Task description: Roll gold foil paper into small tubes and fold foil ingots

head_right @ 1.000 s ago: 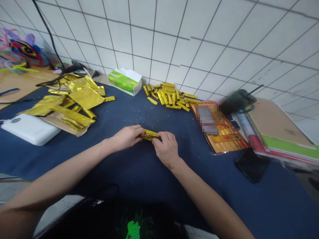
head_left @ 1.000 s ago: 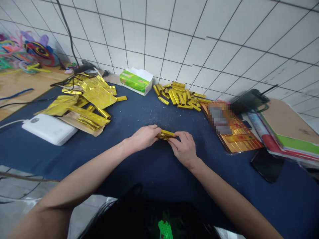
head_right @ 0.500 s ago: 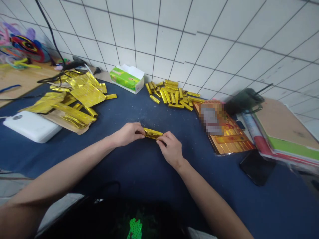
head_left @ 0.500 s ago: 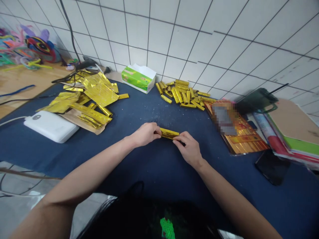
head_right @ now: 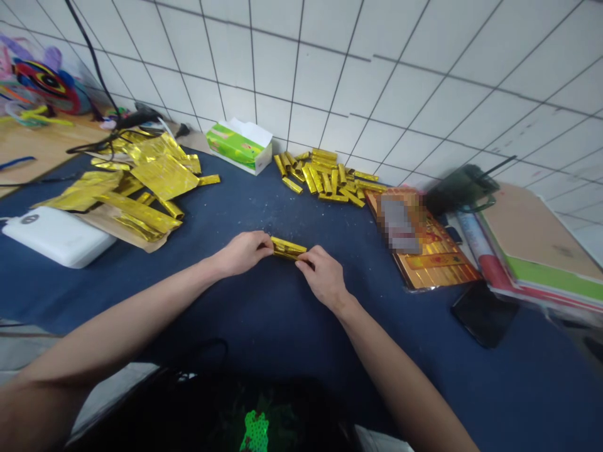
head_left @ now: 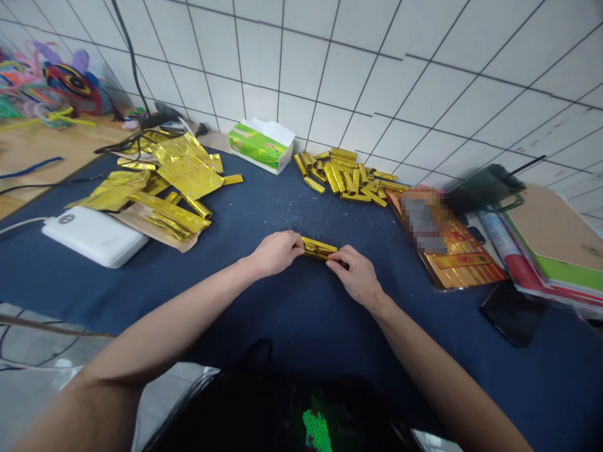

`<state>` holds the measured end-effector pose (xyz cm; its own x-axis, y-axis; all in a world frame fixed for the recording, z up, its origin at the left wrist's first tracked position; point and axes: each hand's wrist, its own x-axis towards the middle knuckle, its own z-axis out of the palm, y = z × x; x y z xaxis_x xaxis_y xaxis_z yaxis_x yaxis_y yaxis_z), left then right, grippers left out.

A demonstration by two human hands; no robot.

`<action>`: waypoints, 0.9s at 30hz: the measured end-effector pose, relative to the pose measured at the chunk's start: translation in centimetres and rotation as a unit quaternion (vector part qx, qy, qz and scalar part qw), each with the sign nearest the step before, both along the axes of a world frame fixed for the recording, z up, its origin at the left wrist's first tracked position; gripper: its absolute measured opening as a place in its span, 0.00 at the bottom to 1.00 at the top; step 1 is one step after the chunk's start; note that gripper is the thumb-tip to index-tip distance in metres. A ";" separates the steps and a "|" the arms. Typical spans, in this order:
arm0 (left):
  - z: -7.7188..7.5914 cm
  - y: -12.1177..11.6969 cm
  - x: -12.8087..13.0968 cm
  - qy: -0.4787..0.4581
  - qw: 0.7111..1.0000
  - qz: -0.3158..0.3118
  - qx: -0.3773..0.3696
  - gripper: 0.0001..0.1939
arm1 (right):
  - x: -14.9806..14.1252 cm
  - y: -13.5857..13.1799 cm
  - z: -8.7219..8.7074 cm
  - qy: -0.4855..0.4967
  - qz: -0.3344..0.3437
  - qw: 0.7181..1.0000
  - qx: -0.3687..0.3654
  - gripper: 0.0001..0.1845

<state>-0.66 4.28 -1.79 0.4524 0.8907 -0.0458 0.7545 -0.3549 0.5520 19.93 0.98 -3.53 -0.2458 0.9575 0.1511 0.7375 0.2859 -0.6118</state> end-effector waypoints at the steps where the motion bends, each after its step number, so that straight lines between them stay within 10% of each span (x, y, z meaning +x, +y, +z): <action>1: 0.1 0.0 0.0 0.008 1.000 0.005 -0.002 0.07 | 0.0 0.0 0.0 0.002 0.001 1.000 0.001 0.09; 27: 0.0 -0.1 1.0 0.115 0.991 0.074 0.006 0.12 | -1.6 -0.2 -0.1 -0.123 -0.093 0.988 0.016 0.05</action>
